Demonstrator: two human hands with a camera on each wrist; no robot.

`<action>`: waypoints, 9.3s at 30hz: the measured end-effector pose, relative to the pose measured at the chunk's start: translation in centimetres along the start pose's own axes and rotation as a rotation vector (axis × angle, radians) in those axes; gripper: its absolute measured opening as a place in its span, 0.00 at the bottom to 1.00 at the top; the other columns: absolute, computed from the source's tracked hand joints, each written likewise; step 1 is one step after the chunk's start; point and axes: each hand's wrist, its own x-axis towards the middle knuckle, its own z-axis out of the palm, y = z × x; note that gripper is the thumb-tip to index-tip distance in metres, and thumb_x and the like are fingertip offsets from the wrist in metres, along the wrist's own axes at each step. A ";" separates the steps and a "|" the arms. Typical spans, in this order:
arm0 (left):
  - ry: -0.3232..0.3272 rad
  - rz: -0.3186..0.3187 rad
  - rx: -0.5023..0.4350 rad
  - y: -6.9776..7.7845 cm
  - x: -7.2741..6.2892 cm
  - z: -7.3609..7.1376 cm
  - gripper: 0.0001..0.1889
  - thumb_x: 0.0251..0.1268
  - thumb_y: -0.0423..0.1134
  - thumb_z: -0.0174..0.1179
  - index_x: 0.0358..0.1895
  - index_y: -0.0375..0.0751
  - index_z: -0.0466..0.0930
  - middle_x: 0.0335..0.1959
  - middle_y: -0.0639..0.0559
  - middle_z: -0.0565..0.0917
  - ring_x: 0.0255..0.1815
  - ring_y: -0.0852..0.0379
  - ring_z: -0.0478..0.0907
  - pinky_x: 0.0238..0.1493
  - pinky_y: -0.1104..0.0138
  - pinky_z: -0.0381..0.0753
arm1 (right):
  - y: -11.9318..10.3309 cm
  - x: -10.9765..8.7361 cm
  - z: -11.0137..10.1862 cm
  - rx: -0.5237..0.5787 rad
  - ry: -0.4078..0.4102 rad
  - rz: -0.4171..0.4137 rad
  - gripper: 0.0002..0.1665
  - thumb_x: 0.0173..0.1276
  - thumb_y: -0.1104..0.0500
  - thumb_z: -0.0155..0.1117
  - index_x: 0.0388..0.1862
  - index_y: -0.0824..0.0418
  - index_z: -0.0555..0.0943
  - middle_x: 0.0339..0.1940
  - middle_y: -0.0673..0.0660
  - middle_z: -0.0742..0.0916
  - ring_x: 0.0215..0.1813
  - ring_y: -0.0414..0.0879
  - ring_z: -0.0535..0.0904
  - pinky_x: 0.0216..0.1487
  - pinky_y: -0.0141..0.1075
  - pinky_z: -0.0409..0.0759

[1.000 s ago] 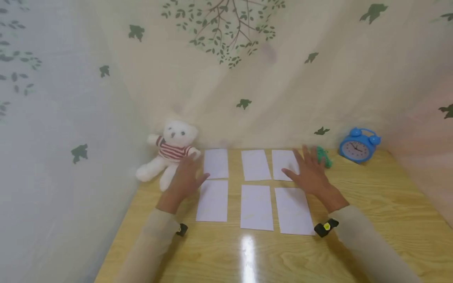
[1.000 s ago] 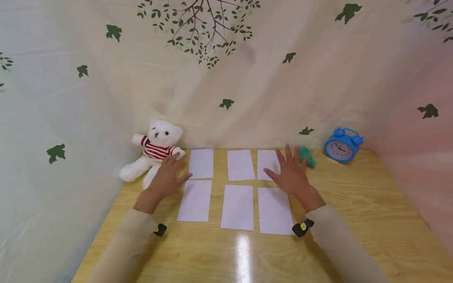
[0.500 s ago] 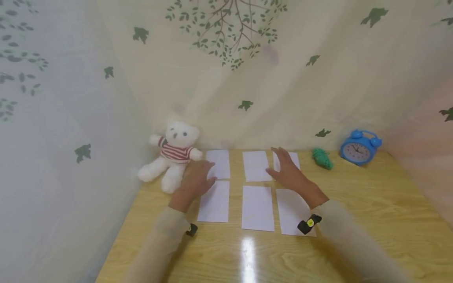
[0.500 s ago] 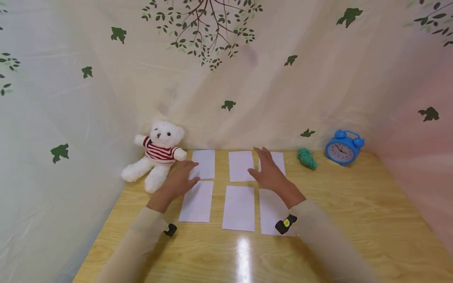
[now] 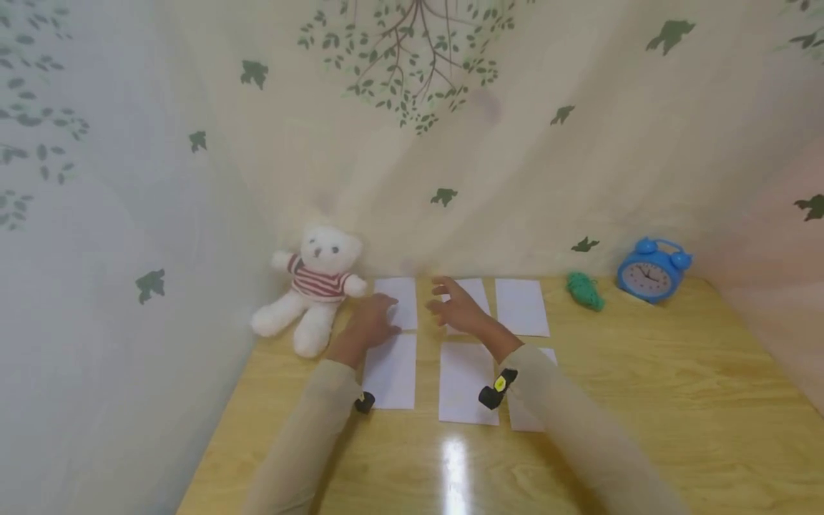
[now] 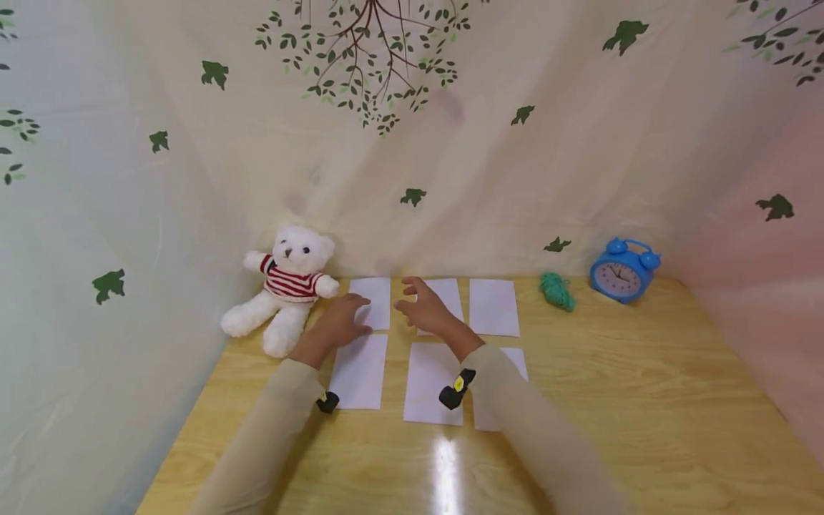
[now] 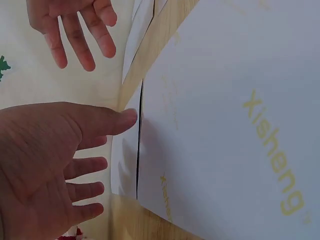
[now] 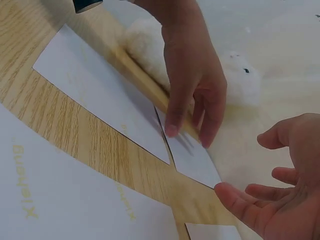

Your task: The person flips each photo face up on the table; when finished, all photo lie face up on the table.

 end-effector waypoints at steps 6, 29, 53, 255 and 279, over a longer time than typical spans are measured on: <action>-0.106 0.054 0.024 -1.0 0.5 0.5 0.33 0.58 0.40 0.76 0.66 0.32 0.79 0.68 0.32 0.81 0.73 0.35 0.76 0.79 0.47 0.69 | 0.7 1.4 0.7 -0.007 0.002 0.020 0.39 0.78 0.61 0.60 0.83 0.67 0.57 0.76 0.75 0.72 0.45 0.60 0.88 0.33 0.37 0.84; 0.212 0.085 -0.048 -2.0 -1.1 0.4 0.12 0.71 0.27 0.59 0.54 0.27 0.82 0.57 0.31 0.86 0.63 0.34 0.82 0.70 0.47 0.79 | 1.4 8.0 1.8 0.013 -0.040 0.107 0.33 0.75 0.68 0.46 0.79 0.71 0.60 0.56 0.74 0.81 0.23 0.42 0.81 0.25 0.32 0.80; 0.008 0.038 0.254 -3.5 -0.4 1.0 0.08 0.69 0.39 0.68 0.29 0.49 0.82 0.34 0.51 0.87 0.35 0.52 0.82 0.42 0.61 0.85 | 0.8 9.3 0.9 -0.013 -0.120 0.091 0.30 0.86 0.60 0.43 0.80 0.73 0.57 0.28 0.57 0.80 0.20 0.42 0.76 0.23 0.33 0.76; 0.072 -0.247 0.047 -0.7 0.0 0.7 0.19 0.74 0.49 0.61 0.24 0.45 0.79 0.23 0.49 0.83 0.22 0.52 0.76 0.26 0.58 0.77 | 2.0 2.3 -5.4 -0.632 0.052 0.100 0.38 0.71 0.49 0.69 0.76 0.60 0.72 0.77 0.67 0.77 0.78 0.74 0.64 0.75 0.68 0.64; -0.160 -0.052 -0.104 8.6 3.5 3.0 0.15 0.67 0.34 0.69 0.56 0.38 0.87 0.58 0.45 0.88 0.63 0.44 0.84 0.69 0.55 0.80 | 3.2 3.0 -8.2 -0.824 0.063 0.204 0.36 0.58 0.44 0.81 0.58 0.66 0.85 0.67 0.74 0.79 0.69 0.74 0.69 0.68 0.63 0.73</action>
